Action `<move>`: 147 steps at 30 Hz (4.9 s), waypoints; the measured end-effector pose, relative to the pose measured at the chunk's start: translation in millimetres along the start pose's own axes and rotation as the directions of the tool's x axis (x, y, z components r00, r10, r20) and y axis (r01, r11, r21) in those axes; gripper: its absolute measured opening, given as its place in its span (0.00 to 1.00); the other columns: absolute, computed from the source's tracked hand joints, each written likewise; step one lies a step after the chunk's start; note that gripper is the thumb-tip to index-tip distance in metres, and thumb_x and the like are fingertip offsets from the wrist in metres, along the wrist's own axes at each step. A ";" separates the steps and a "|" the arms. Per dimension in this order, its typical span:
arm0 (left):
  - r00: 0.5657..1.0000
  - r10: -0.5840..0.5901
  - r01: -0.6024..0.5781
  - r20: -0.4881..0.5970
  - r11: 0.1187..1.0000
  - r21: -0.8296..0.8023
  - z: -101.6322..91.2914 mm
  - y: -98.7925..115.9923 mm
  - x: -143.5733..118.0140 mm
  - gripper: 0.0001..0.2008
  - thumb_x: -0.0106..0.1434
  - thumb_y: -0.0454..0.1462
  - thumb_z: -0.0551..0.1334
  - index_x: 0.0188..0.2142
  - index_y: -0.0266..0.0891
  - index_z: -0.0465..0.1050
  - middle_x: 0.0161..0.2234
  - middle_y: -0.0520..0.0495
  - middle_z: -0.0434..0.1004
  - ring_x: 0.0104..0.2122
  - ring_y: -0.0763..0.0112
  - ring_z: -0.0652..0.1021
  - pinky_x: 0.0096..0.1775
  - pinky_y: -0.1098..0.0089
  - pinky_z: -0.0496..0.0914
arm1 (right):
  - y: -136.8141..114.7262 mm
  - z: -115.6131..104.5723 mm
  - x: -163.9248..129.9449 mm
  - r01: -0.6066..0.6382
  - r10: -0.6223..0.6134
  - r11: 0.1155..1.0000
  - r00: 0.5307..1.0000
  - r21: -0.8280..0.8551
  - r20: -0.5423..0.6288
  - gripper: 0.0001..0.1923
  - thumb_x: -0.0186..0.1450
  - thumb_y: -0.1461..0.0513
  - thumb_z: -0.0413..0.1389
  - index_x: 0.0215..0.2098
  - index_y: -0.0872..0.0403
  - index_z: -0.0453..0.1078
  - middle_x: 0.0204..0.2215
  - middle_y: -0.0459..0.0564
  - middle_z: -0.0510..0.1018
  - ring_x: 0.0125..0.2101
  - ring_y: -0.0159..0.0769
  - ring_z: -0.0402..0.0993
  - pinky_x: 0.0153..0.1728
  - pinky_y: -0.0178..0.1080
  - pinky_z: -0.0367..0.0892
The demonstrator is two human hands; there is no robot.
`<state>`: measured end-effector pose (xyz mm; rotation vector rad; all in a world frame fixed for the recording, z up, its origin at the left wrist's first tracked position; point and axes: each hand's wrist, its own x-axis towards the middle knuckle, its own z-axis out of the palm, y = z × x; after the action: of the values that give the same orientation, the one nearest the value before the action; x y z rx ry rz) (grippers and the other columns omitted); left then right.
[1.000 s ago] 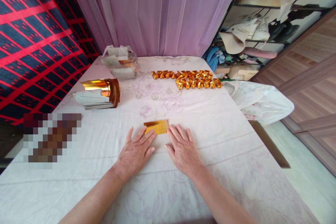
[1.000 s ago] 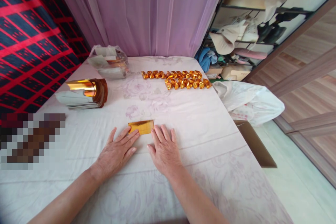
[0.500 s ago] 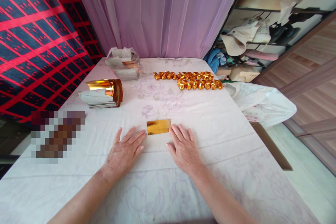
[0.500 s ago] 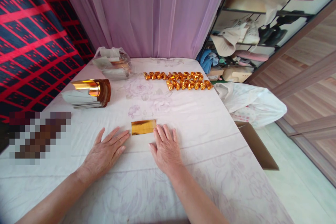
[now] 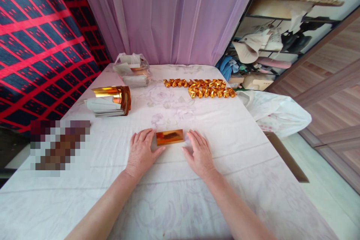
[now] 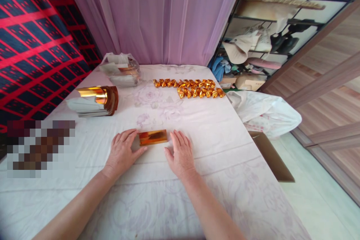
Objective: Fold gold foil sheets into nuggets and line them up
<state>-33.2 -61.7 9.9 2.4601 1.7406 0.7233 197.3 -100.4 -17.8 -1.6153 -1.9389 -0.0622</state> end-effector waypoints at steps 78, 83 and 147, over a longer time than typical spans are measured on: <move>0.933 0.337 -0.310 0.131 0.932 -0.186 -3.1 23.3 -16.7 0.18 0.67 0.40 0.59 0.54 0.37 0.71 0.55 0.39 0.74 0.53 0.54 0.73 0.53 0.51 0.69 | 6.0 -41.6 12.6 0.024 -0.105 0.980 0.908 0.198 0.407 0.30 0.61 0.66 0.55 0.61 0.53 0.63 0.53 0.56 0.72 0.53 0.45 0.68 0.56 0.50 0.65; 0.928 0.356 -0.334 0.114 0.927 -0.172 -2.8 22.6 -14.8 0.17 0.68 0.39 0.58 0.54 0.34 0.71 0.53 0.38 0.76 0.51 0.55 0.74 0.51 0.52 0.71 | 0.9 -45.7 16.1 0.024 -0.103 0.982 0.896 0.186 0.432 0.33 0.57 0.60 0.63 0.60 0.55 0.64 0.52 0.57 0.72 0.52 0.48 0.68 0.55 0.52 0.66; 0.869 0.455 -0.467 0.193 0.884 0.023 0.7 42.3 -24.3 0.29 0.68 0.49 0.56 0.62 0.32 0.62 0.63 0.39 0.65 0.63 0.55 0.65 0.62 0.54 0.62 | -9.8 -18.8 29.1 -0.126 0.120 0.992 0.976 0.019 0.182 0.09 0.68 0.59 0.54 0.33 0.52 0.74 0.30 0.48 0.77 0.34 0.36 0.73 0.36 0.37 0.61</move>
<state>-2.0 -99.1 13.3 2.9204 1.1369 0.4393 194.1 -85.0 14.5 -1.7690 -1.9571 0.1688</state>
